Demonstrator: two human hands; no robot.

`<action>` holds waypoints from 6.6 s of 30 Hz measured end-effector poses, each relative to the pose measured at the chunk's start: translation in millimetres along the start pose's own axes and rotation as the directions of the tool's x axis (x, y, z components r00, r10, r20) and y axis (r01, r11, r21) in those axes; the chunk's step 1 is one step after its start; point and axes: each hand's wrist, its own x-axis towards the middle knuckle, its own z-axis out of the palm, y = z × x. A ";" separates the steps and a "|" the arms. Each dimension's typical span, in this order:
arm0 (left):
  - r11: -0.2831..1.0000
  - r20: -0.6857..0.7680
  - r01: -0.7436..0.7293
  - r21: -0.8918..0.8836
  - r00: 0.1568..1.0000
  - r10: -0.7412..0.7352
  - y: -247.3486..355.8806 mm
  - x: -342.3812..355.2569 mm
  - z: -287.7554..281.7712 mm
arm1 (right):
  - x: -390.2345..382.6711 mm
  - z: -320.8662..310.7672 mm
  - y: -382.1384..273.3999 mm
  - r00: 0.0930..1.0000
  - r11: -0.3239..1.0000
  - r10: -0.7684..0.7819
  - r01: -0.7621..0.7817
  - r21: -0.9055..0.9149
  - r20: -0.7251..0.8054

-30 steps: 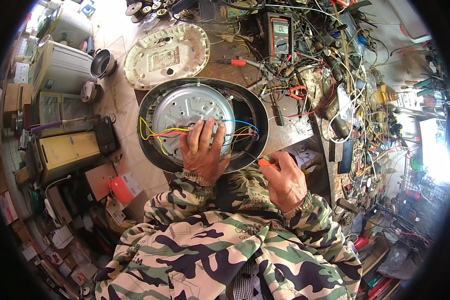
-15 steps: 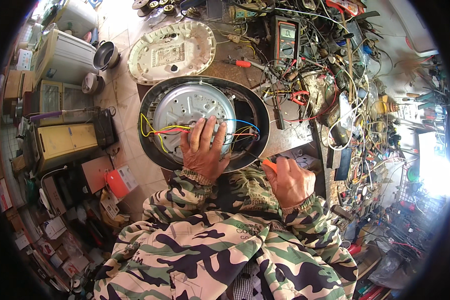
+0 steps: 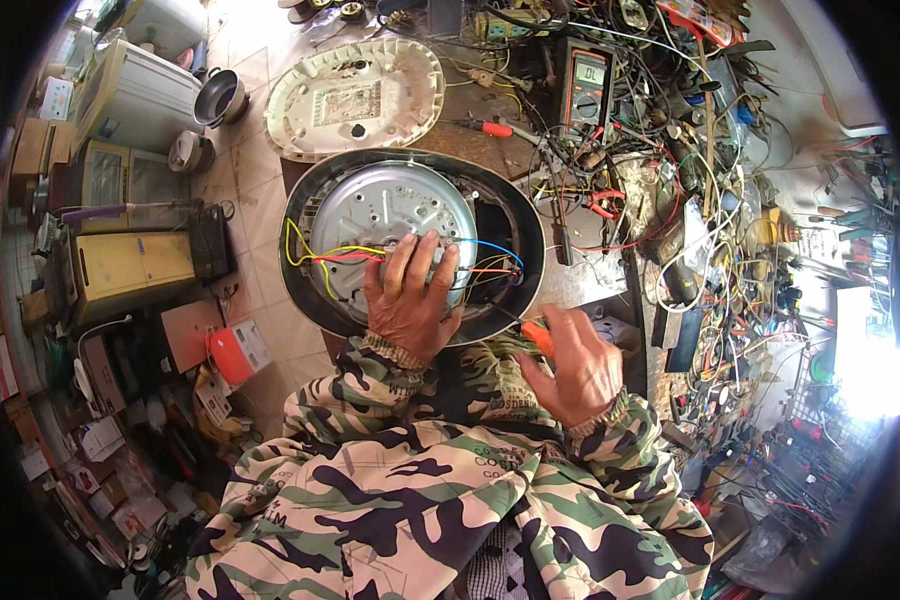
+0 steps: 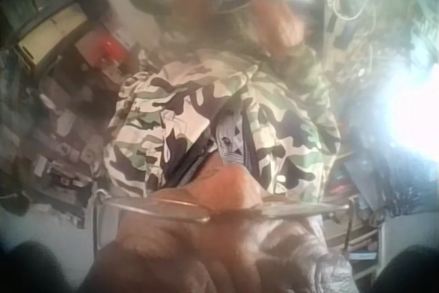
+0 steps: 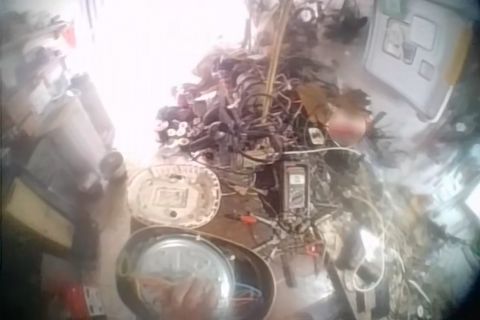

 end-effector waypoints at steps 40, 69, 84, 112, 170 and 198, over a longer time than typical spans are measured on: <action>1.000 0.008 0.001 0.011 1.000 -0.001 -0.6 2.8 -4.7 | 5.1 -1.1 -0.9 1.000 0.999 0.030 -0.030 -0.043 0.000; 1.000 0.000 0.000 0.027 1.000 0.000 2.0 3.1 -4.5 | -5.2 1.1 -1.0 0.981 0.977 0.192 -0.192 -0.088 -0.013; 1.000 -0.050 -0.010 0.025 0.999 0.011 0.4 3.7 -0.1 | -3.6 -5.6 5.2 0.996 0.995 -0.080 0.083 0.060 -0.045; 0.971 -0.068 -0.045 -0.236 0.997 0.030 37.2 17.2 -30.5 | -35.2 -101.8 -19.8 0.956 0.980 0.104 -0.053 0.190 -0.273; 0.969 -0.217 0.184 -0.166 0.952 -0.218 -1.1 -26.6 -38.8 | 5.6 -12.5 20.9 0.981 0.976 0.000 0.042 0.213 -0.193; 0.974 -0.168 0.178 -0.141 0.965 -0.201 -9.5 -26.6 -26.6 | -8.0 12.1 31.0 0.986 0.963 -0.048 0.088 0.253 -0.161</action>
